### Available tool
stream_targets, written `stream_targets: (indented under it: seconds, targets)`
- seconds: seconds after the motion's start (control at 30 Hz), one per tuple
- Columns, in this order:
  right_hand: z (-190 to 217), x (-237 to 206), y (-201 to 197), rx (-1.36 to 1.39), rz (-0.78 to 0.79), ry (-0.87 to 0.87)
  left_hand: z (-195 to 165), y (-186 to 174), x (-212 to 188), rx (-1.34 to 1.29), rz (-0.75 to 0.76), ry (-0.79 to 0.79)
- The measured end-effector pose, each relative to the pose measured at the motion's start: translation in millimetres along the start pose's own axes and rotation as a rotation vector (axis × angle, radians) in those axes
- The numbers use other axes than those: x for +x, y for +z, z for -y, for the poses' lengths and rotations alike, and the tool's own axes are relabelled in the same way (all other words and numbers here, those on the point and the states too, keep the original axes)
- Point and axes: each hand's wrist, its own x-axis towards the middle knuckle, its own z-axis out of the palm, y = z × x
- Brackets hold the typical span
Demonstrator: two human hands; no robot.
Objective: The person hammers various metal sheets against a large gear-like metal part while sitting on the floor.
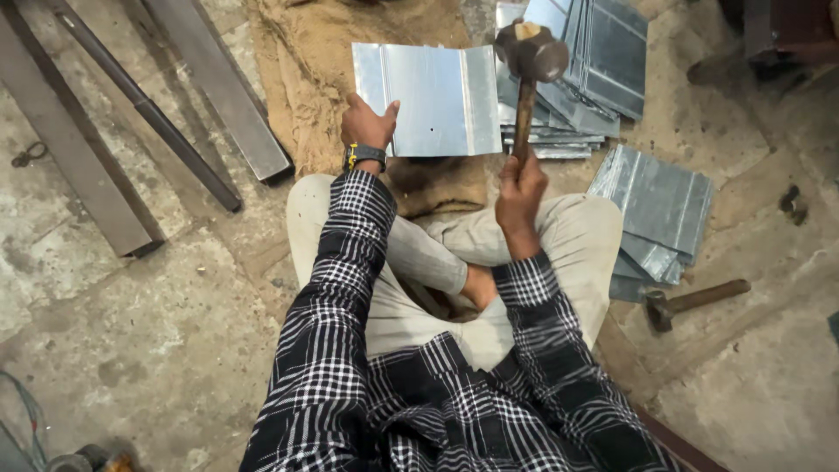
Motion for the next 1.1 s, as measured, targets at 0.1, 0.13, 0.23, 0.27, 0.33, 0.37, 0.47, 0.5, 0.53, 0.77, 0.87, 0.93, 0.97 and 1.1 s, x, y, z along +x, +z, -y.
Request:
stream_targets:
  seconds: [0.1,0.13,0.23,0.27,0.33,0.37,0.47,0.5,0.53,0.77,0.87,0.93,0.97,1.1]
  targets:
    - [-1,-1,0,-0.147,0.049,-0.108,0,-4,-2,-0.020,0.007,0.013]
    - [-1,-1,1,-0.255,0.066,-0.136,0,-5,-1,-0.021,0.004,0.011]
    - [3,-2,1,-0.154,0.080,0.048,-2,-6,-5,-0.025,0.028,-0.013]
    - [5,-2,1,-0.046,0.084,0.150,-3,-6,-6,-0.028,0.044,-0.027]
    - [10,-2,1,0.040,0.058,0.213,-2,-6,-9,-0.018,0.050,-0.039]
    - [13,-3,1,0.087,0.038,0.243,-1,-6,-10,-0.008,0.034,-0.029]
    - [22,-3,2,0.093,-0.022,0.033,0,-8,-10,-0.004,0.018,-0.011]
    - [22,-4,2,0.047,-0.008,0.012,-1,-9,-9,-0.008,0.016,-0.004]
    - [24,-4,3,0.002,0.007,-0.013,-2,-10,-8,-0.010,0.012,-0.001]
    - [26,-4,6,-0.133,0.104,0.181,-9,-10,-6,-0.011,-0.002,0.005]
    - [23,-3,8,-0.160,0.071,0.162,-6,-8,-9,-0.004,-0.006,0.013]
    - [20,-1,8,-0.207,0.089,0.104,-3,-8,-11,-0.001,-0.016,0.014]
    - [18,0,8,-0.235,0.095,0.078,-2,-9,-13,-0.003,-0.015,0.016]
    - [12,4,8,-0.023,0.145,0.193,3,-9,-20,0.003,0.017,0.002]
